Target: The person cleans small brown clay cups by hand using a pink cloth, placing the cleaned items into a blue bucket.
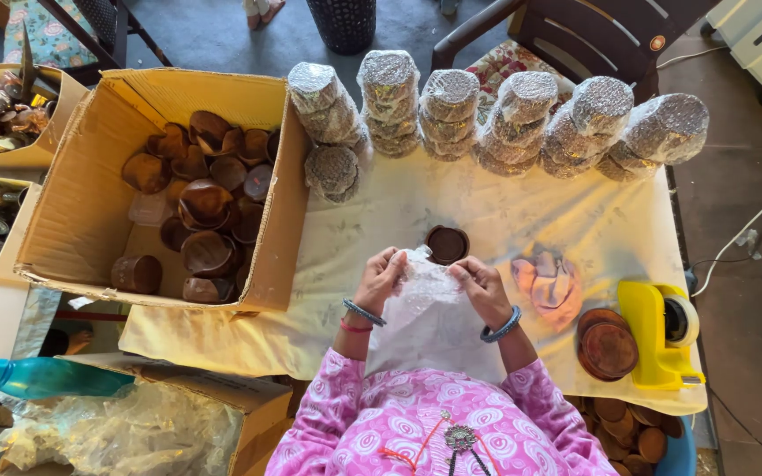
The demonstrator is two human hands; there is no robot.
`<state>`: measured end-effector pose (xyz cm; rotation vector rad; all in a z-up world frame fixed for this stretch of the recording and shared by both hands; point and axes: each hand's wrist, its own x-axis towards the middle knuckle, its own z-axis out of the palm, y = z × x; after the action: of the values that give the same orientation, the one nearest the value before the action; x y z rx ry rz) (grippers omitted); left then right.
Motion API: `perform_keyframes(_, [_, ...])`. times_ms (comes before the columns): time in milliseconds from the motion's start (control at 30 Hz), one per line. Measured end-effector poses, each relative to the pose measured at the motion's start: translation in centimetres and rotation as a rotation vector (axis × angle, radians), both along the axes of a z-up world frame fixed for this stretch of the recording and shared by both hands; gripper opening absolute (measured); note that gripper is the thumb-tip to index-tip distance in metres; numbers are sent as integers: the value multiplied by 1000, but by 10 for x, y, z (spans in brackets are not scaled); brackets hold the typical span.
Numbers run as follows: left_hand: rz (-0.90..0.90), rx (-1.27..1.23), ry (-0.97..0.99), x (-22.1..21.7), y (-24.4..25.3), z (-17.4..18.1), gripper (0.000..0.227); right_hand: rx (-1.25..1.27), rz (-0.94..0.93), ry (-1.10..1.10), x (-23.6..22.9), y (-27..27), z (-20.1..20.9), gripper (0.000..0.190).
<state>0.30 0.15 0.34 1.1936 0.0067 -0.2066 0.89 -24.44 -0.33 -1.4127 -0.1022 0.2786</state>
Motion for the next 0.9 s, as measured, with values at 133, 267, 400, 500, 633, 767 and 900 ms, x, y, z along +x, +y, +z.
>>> perform_keyframes(133, [-98, 124, 22, 4, 7, 5, 32, -277, -81, -115, 6, -11, 7, 21])
perform_keyframes(267, [-163, 216, 7, 7, 4, 22, 29, -301, -163, -131, 7, -13, 11, 22])
perform_keyframes(400, [-152, 154, 43, 12, 2, 17, 30, -135, -182, -79, 12, -14, -11, 28])
perform_keyframes(500, [-148, 37, 30, 10, 0, 16, 32, -156, -224, -113, 15, -20, -28, 35])
perform_keyframes(633, [5, -144, 108, 13, 1, 17, 26, 21, -15, 45, 14, -23, -24, 19])
perform_keyframes(767, [99, -325, 279, 19, 9, 32, 16, -97, 409, -52, 5, -23, -11, 15])
perform_keyframes(900, [-13, -322, 178, 13, 12, 40, 25, 102, 93, 27, 8, -35, -14, 18])
